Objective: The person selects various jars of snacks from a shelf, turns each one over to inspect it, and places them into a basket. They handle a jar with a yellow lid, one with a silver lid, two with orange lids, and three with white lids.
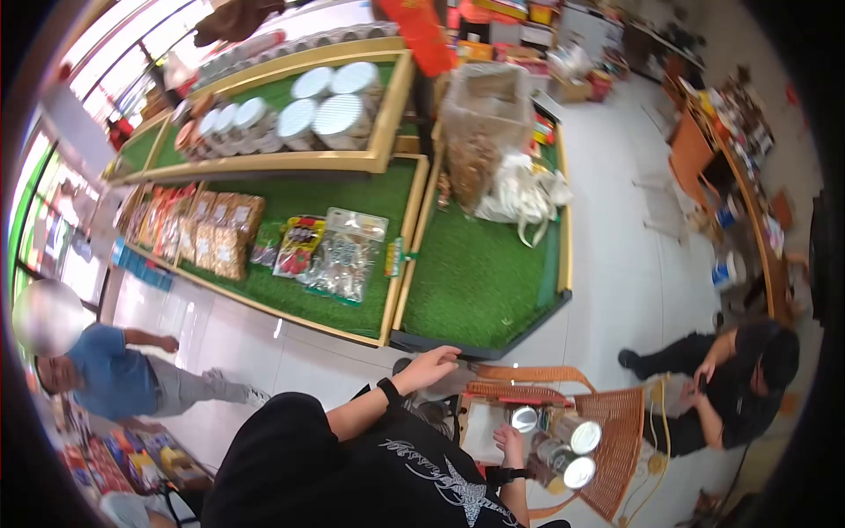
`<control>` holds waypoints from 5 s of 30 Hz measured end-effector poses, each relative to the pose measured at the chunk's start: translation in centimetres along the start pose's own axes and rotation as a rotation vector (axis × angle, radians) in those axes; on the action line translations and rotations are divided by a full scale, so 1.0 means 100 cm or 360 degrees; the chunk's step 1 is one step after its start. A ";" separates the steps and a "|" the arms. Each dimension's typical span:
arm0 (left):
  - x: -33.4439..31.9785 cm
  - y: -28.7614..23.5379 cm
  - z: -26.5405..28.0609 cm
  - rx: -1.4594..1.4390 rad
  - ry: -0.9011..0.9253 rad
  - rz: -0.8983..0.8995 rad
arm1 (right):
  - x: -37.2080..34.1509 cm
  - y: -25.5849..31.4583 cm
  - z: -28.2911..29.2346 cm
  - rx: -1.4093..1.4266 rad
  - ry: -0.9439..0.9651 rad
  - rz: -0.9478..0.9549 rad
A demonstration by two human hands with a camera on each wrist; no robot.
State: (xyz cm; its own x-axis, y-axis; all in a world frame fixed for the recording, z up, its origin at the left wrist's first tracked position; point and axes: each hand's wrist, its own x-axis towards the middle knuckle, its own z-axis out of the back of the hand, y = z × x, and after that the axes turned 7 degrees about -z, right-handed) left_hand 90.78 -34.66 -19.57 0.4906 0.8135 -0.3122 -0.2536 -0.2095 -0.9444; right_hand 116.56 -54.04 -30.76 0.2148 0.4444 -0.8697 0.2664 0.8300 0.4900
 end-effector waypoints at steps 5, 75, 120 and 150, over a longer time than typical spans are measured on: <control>-0.034 -0.009 0.029 -0.0149 -0.0314 -0.0143 | -0.029 0.076 -0.063 -0.0149 0.0198 0.0394; -0.363 0.084 0.188 -0.0923 -0.3319 0.0086 | -0.098 0.158 -0.662 -0.1722 0.2131 0.0958; -0.355 0.118 0.690 -0.0367 -0.0876 -0.0112 | -0.174 0.069 -0.670 -0.1124 -0.0641 0.1435; -0.232 -0.086 0.738 0.0183 -0.1220 -0.1257 | -0.316 0.297 -0.694 -0.0089 0.0559 0.1905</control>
State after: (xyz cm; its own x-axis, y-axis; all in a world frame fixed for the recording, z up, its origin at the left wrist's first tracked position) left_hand 20.03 -11.71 3.48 -0.0877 0.8249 0.5585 -0.1919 0.5361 -0.8220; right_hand 52.45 -19.98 7.10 0.0297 0.9887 0.1472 0.0347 -0.1482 0.9884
